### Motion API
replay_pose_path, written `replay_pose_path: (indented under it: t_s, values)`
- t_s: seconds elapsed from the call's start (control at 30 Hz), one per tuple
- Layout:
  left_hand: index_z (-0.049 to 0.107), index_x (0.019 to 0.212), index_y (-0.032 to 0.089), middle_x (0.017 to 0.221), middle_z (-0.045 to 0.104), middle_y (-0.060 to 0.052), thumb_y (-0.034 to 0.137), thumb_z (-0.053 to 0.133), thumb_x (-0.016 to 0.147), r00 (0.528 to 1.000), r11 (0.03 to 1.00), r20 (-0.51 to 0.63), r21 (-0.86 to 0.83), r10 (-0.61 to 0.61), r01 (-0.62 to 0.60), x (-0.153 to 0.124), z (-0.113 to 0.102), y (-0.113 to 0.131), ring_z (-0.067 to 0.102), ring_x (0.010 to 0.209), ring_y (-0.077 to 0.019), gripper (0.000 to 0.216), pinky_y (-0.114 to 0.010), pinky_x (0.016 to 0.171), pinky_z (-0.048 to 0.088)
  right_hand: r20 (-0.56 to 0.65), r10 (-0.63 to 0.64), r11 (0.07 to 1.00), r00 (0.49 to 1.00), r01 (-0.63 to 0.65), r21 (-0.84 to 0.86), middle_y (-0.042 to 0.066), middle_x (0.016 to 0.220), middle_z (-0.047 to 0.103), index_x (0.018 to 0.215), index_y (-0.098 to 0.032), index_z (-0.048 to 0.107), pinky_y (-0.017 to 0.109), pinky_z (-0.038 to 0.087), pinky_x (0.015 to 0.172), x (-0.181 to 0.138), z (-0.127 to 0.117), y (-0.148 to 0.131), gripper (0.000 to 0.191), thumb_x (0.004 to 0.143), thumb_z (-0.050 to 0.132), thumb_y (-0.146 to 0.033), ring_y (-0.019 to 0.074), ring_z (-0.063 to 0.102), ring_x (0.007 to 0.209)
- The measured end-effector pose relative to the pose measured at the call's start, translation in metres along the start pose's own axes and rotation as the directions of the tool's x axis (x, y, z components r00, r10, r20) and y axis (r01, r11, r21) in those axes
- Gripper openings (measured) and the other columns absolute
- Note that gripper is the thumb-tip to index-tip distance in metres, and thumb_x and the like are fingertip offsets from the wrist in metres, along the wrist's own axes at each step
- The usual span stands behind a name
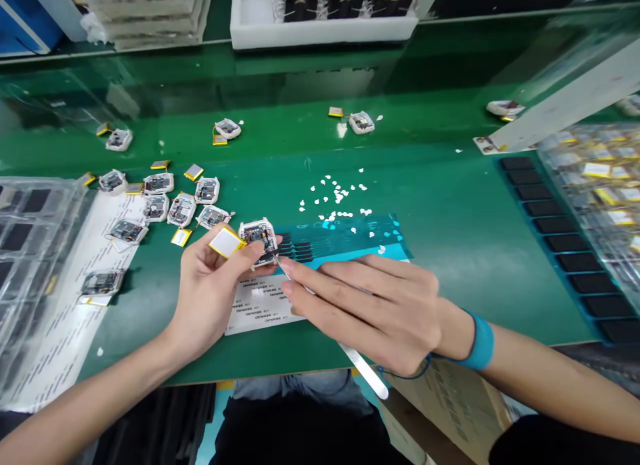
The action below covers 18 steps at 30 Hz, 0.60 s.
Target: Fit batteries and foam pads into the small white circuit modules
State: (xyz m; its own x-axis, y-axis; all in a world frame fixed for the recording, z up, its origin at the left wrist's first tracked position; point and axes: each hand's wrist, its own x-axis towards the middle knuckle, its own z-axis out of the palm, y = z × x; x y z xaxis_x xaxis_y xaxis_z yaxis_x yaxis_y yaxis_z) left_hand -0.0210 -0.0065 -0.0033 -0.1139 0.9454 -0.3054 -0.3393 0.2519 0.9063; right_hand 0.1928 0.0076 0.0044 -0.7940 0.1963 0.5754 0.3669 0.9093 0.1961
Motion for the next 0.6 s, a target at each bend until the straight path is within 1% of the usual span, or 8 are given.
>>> replay_pose_path:
  t_s: [0.07, 0.2, 0.27, 0.33, 0.47, 0.53, 0.6]
  values:
    - [0.062, 0.068, 0.018, 0.075, 0.067, 0.0, 0.02, 0.082, 0.074, 1.0, 0.999, -0.011, 0.028, 0.02, -0.019, 0.0001, -0.0003, -0.0021, 0.072, 0.081, -0.0199, 0.021, -0.032, 0.07, 0.066, 0.003, -0.027, 0.999, 1.0, 0.027, -0.024, 0.008, 0.117, 0.077, 0.114, -0.013, 0.073, 0.023, 0.048, 0.053, 0.0002, 0.0003, -0.002, 0.023, 0.095, 0.067, -0.025, 0.0108, 0.067, 0.079]
    - [0.057, 0.066, 0.018, 0.068, 0.058, 0.003, 0.02, 0.08, 0.077, 0.997, 0.992, 0.012, 0.099, 0.073, -0.074, -0.0008, -0.0017, -0.0068, 0.059, 0.062, -0.0129, 0.027, -0.033, 0.066, 0.066, -0.023, -0.08, 0.996, 0.997, 0.079, -0.043, 0.012, 0.113, 0.077, 0.108, -0.011, 0.075, 0.024, 0.047, 0.051, 0.0019, 0.0039, -0.0052, 0.024, 0.093, 0.069, -0.028, 0.0118, 0.068, 0.074]
    - [0.056, 0.065, 0.018, 0.066, 0.055, 0.004, 0.02, 0.08, 0.079, 0.996, 0.986, 0.024, 0.139, 0.09, -0.093, -0.0015, -0.0023, -0.0081, 0.052, 0.057, -0.0109, 0.028, -0.033, 0.065, 0.065, -0.057, -0.079, 0.996, 0.995, 0.077, -0.037, 0.013, 0.111, 0.078, 0.105, -0.01, 0.075, 0.025, 0.047, 0.05, 0.0023, 0.0058, -0.0062, 0.024, 0.092, 0.07, -0.029, 0.0125, 0.068, 0.072]
    - [0.056, 0.065, 0.018, 0.065, 0.054, 0.003, 0.021, 0.079, 0.079, 0.995, 0.98, 0.032, 0.171, 0.097, -0.101, -0.0019, -0.0026, -0.0083, 0.05, 0.057, -0.0109, 0.027, -0.032, 0.063, 0.064, -0.064, -0.069, 0.997, 0.996, 0.068, -0.022, 0.012, 0.11, 0.078, 0.106, -0.01, 0.075, 0.024, 0.048, 0.05, 0.0021, 0.0069, -0.0065, 0.023, 0.092, 0.071, -0.028, 0.0122, 0.068, 0.072]
    - [0.055, 0.062, 0.018, 0.06, 0.049, 0.005, 0.019, 0.079, 0.078, 0.994, 0.975, 0.046, 0.192, 0.104, -0.111, -0.0023, -0.002, -0.0071, 0.048, 0.056, -0.0092, 0.029, -0.023, 0.06, 0.061, -0.05, -0.026, 0.998, 0.998, 0.029, 0.047, 0.009, 0.11, 0.079, 0.107, -0.013, 0.074, 0.024, 0.046, 0.051, 0.0011, 0.0068, -0.0043, 0.019, 0.093, 0.07, -0.024, 0.0106, 0.068, 0.074]
    - [0.056, 0.061, 0.018, 0.059, 0.048, 0.006, 0.018, 0.08, 0.077, 0.993, 0.976, 0.06, 0.189, 0.101, -0.111, -0.0017, -0.0017, -0.0068, 0.048, 0.055, -0.0082, 0.029, -0.02, 0.058, 0.059, -0.032, 0.034, 0.994, 0.999, -0.03, 0.109, 0.007, 0.112, 0.078, 0.106, -0.016, 0.075, 0.025, 0.046, 0.05, 0.0007, 0.0065, -0.0023, 0.015, 0.093, 0.07, -0.022, 0.0104, 0.069, 0.075]
    - [0.058, 0.062, 0.018, 0.06, 0.051, 0.006, 0.018, 0.08, 0.077, 0.993, 0.977, 0.07, 0.185, 0.096, -0.107, -0.0005, -0.0015, -0.0071, 0.05, 0.056, -0.008, 0.027, -0.019, 0.059, 0.059, -0.003, 0.095, 0.982, 0.996, -0.093, 0.163, 0.005, 0.114, 0.078, 0.106, -0.018, 0.075, 0.025, 0.047, 0.051, 0.0001, 0.0061, -0.0005, 0.014, 0.094, 0.068, -0.02, 0.0106, 0.07, 0.077]
